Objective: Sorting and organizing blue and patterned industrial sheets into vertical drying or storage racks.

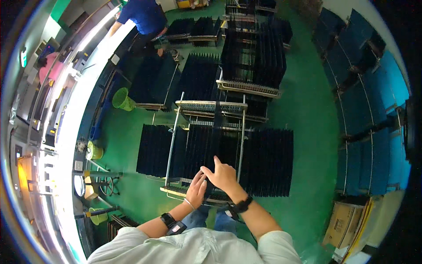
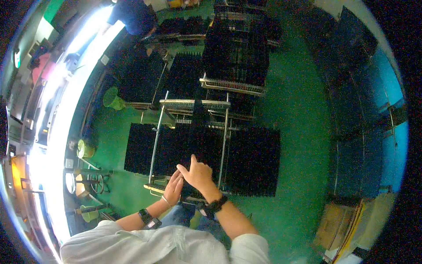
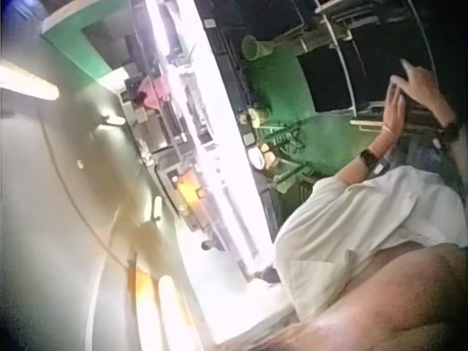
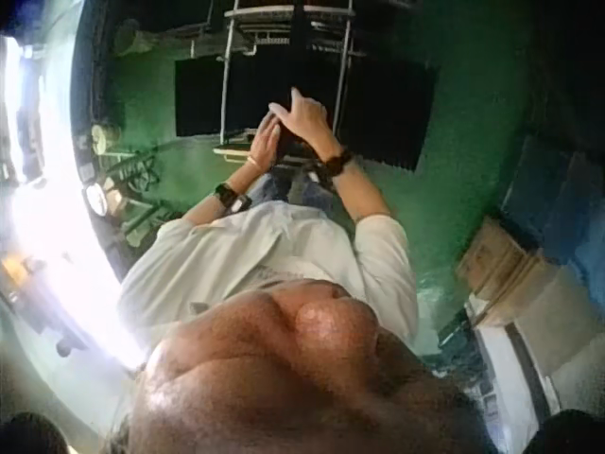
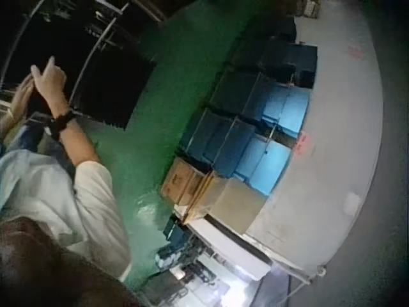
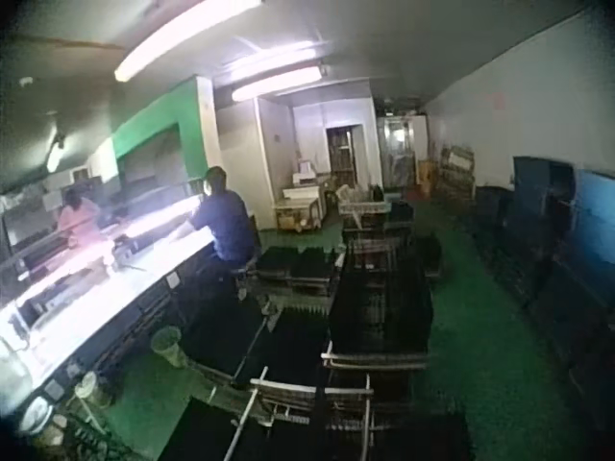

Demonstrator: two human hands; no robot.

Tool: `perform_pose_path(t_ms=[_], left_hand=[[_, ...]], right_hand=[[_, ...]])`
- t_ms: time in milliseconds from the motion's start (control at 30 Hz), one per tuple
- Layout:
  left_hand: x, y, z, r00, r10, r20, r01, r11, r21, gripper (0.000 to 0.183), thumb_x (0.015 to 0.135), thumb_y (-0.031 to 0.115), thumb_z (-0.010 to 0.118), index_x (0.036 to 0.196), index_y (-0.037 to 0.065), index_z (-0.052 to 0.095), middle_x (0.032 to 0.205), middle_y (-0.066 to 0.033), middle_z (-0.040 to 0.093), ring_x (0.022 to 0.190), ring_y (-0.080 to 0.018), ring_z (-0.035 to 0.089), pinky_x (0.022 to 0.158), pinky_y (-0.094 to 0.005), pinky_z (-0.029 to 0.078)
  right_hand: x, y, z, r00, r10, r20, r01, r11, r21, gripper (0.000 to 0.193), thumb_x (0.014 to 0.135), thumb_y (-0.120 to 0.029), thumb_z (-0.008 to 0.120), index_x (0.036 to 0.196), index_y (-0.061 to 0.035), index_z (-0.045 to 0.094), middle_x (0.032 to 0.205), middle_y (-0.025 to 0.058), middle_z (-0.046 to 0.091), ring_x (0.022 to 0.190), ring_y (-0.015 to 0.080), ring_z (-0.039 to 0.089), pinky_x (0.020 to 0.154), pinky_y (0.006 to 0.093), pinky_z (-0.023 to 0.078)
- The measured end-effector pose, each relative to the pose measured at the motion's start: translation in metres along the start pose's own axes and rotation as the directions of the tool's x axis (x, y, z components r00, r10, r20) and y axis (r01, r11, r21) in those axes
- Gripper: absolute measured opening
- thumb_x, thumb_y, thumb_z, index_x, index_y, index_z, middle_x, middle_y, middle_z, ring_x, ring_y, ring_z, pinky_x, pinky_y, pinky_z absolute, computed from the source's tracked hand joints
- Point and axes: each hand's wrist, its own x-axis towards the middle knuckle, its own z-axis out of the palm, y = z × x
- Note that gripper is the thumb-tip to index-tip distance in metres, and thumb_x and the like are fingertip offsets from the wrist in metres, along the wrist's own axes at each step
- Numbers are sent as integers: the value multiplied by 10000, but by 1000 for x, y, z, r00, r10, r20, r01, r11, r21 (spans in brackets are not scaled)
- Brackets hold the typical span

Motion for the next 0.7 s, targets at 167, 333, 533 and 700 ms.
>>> perform_pose_path(t_ms=[167,333,533,700], left_hand=[[-52,-68,-12,967,-184,-175,230,928,293,629,772,223,588,1312,40,320,1380,-180,256,1236,-372,293,993,-435,290],[-93,-112,-35,858,-492,146,320,735,598,798,734,328,639,1373,132,203,1452,-111,69,1336,-339,34,1020,-557,168],[-100,-145,-26,921,-352,168,172,752,637,703,774,291,581,1371,153,236,1450,-90,118,1339,-331,37,1032,-550,129],[-97,-151,-38,904,-358,233,137,760,636,717,768,298,579,1378,168,224,1446,-114,118,1339,-303,69,1045,-506,150]], right_hand=[[18,-9,43,968,233,-95,-250,930,-270,263,781,-236,525,833,16,582,744,224,618,714,374,616,657,460,497],[24,-39,14,973,182,-144,-221,915,-338,216,754,-186,513,749,19,579,730,249,600,709,400,595,671,467,485],[-16,-100,-111,980,52,-194,-113,941,-318,269,756,-209,547,713,54,582,707,268,581,679,376,596,618,457,470],[-106,-131,-205,953,73,-295,-80,997,-13,217,809,-195,561,863,15,583,645,129,576,551,194,521,546,339,417]])
